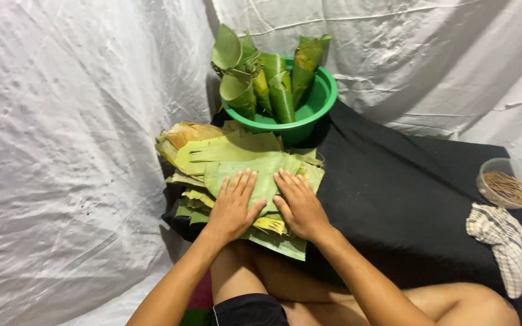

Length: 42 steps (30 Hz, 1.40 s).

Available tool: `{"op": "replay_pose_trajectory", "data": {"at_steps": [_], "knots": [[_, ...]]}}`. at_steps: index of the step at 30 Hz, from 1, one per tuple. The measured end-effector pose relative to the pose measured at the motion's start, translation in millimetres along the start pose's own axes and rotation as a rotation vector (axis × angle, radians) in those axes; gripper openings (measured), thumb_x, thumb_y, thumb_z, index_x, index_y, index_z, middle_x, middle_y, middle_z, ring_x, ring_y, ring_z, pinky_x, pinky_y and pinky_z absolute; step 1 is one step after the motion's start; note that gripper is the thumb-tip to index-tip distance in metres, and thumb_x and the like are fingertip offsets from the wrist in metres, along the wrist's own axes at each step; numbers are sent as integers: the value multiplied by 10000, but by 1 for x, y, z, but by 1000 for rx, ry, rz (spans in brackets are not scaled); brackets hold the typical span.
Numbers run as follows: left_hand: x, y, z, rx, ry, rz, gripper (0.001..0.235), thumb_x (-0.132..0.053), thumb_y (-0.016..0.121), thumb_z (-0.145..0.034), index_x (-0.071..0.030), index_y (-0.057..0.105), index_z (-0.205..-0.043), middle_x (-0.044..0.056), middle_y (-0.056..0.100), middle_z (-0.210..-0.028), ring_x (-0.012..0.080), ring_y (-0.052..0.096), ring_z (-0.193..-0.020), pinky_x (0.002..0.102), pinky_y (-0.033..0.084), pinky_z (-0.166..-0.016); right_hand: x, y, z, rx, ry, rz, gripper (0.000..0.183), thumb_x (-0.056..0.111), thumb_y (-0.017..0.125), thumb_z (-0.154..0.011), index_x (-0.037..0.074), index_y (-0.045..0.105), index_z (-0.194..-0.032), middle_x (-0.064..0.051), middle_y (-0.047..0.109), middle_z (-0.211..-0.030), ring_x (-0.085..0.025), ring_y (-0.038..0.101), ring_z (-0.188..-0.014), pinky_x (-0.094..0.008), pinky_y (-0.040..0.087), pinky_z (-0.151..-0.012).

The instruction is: Cleaning banana leaves with a cloth and folding them into cones for food packaging.

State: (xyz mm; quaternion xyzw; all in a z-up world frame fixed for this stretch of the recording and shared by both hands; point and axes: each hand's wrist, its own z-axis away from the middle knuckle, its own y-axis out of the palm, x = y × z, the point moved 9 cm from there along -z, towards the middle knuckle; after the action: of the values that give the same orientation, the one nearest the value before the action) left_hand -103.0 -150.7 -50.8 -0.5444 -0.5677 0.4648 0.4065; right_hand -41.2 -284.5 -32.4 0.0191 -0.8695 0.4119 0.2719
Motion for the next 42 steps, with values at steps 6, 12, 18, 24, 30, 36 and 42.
{"op": "replay_pose_trajectory", "data": {"at_steps": [6,12,18,24,30,36,42], "knots": [[1,-3,0,31,-1,24,921,-730,446,-968,-59,329,-1589,195,407,-1589,354,361,-1486,541,224,-1226,-47,-4,10,-341,174,123,414,226,663,-976,77,607,-1358,-124,636,-1277,-328,583,-1228,-459,421,-1114],[4,-2,3,29,21,65,1050,-804,568,-854,-72,323,-1567,214,396,-1588,374,366,-1481,563,235,-1228,-110,8,20,-329,616,-98,423,194,759,-846,195,650,-1255,28,750,-948,-228,622,-1046,-417,505,-946],[-3,-9,-4,9,22,54,1024,-793,620,-812,-67,393,-1497,200,428,-1551,365,413,-1457,543,280,-1212,-122,0,-11,-219,667,-181,355,338,763,-790,286,682,-1131,91,766,-835,-221,642,-1053,-415,462,-975],[-14,-7,-11,73,9,2,1117,-818,599,-780,-67,315,-1556,239,437,-1517,405,422,-1443,571,305,-1186,-96,-6,-45,-164,673,-264,419,272,731,-702,334,666,-1112,95,744,-767,-208,715,-915,-413,540,-862],[-14,-10,-9,198,-102,66,1178,-528,805,-761,-125,140,-1645,244,316,-1612,450,324,-1489,600,258,-1208,-90,6,-66,-144,715,-469,362,202,695,-703,256,665,-1059,53,753,-735,-202,749,-765,-341,564,-797],[27,20,-9,-2,-174,52,662,-223,650,-899,-113,429,-1514,197,610,-1386,360,598,-1298,498,500,-1079,-103,27,-73,-217,710,-687,351,182,779,-724,163,682,-1061,-21,759,-755,-129,718,-567,-229,561,-621],[46,-9,-6,-59,-385,170,406,-316,540,-960,-188,566,-1345,176,752,-1036,447,736,-907,577,586,-816,-93,-3,-49,-224,780,-865,251,73,713,-827,26,703,-1073,-165,775,-920,-228,775,-824,-345,652,-697]]}}
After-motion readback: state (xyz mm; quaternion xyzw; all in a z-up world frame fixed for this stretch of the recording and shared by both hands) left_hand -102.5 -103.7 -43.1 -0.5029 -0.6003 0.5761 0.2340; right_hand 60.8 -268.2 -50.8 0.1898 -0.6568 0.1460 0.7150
